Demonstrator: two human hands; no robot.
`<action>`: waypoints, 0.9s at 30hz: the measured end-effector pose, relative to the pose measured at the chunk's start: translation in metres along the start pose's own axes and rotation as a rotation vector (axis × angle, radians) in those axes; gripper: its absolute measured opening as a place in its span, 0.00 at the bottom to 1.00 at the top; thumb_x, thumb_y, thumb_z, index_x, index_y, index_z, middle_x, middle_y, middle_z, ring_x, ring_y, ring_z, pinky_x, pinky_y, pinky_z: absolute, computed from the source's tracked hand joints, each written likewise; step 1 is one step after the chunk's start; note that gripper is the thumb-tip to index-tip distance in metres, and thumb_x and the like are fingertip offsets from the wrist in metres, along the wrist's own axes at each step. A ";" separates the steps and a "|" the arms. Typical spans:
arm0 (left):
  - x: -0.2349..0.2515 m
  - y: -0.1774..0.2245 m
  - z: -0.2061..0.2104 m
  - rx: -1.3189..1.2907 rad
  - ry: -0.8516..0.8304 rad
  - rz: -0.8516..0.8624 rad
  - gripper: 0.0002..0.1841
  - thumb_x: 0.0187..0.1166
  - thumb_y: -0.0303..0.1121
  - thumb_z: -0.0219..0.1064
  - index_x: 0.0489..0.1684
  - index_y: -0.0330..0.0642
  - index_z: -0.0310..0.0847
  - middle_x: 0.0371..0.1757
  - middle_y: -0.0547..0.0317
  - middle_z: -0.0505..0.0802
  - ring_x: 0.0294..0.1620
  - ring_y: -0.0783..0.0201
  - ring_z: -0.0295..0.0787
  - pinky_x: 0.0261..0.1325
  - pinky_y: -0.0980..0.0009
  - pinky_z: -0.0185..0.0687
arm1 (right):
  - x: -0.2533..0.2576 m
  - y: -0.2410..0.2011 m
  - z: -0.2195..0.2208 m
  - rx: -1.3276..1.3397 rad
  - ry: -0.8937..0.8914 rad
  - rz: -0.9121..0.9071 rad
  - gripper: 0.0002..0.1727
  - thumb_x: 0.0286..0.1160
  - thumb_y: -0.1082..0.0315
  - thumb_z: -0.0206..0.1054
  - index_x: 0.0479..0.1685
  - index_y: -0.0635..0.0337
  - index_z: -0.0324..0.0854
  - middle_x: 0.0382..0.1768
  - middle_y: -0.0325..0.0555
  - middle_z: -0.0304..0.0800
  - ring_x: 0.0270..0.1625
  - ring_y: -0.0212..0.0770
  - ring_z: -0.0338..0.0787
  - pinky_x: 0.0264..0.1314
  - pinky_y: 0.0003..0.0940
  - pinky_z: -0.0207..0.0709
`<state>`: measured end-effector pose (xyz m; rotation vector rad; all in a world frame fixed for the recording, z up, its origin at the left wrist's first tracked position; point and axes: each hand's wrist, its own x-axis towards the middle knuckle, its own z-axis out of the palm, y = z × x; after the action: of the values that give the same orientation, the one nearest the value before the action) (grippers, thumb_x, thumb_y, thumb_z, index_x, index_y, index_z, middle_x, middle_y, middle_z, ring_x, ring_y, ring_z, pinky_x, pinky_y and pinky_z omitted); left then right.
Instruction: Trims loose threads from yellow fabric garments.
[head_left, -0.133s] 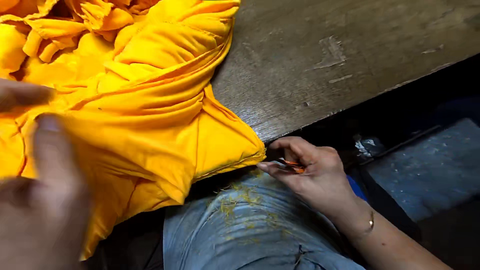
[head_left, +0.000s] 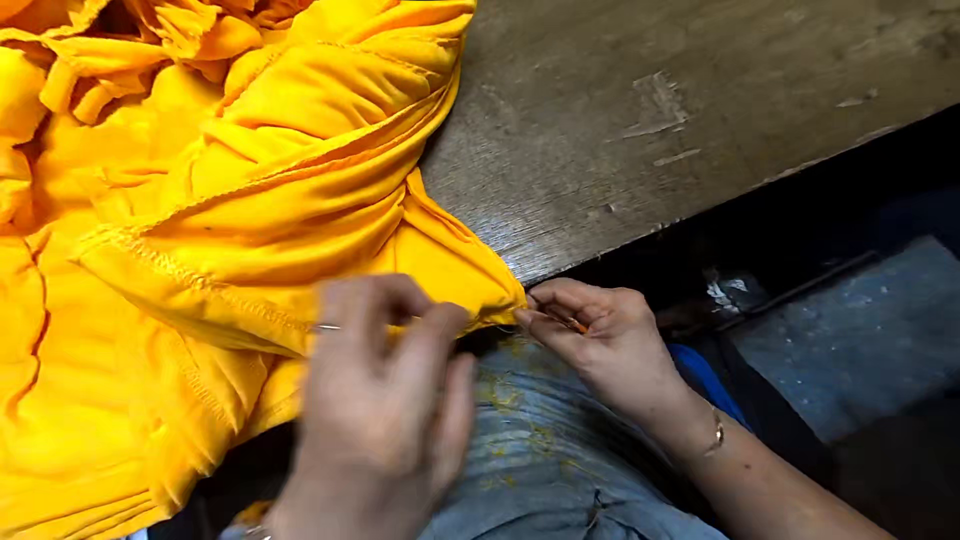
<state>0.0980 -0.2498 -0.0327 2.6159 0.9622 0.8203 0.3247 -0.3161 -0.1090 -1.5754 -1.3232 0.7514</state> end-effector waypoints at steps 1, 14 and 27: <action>-0.005 0.005 0.022 -0.050 -0.051 0.006 0.17 0.72 0.40 0.75 0.55 0.44 0.89 0.53 0.52 0.84 0.51 0.57 0.81 0.48 0.62 0.79 | 0.001 -0.003 0.000 0.130 -0.041 0.062 0.03 0.71 0.71 0.72 0.34 0.54 0.90 0.18 0.31 0.83 0.16 0.24 0.74 0.16 0.17 0.66; -0.010 -0.010 0.027 -0.405 -0.112 -0.032 0.11 0.81 0.27 0.63 0.47 0.38 0.93 0.40 0.63 0.87 0.37 0.76 0.81 0.37 0.82 0.78 | 0.007 -0.029 -0.002 0.918 -0.196 0.289 0.04 0.75 0.76 0.66 0.36 0.64 0.86 0.16 0.42 0.78 0.13 0.22 0.69 0.14 0.14 0.63; -0.012 -0.013 0.028 -0.384 0.073 0.017 0.09 0.72 0.27 0.74 0.46 0.37 0.95 0.38 0.61 0.86 0.34 0.76 0.80 0.33 0.85 0.77 | 0.009 -0.027 -0.012 1.057 -0.263 0.223 0.07 0.74 0.76 0.64 0.37 0.65 0.88 0.18 0.41 0.82 0.12 0.20 0.70 0.13 0.12 0.63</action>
<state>0.0996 -0.2487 -0.0661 2.2811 0.7156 0.9998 0.3261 -0.3104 -0.0786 -0.7666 -0.6762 1.5163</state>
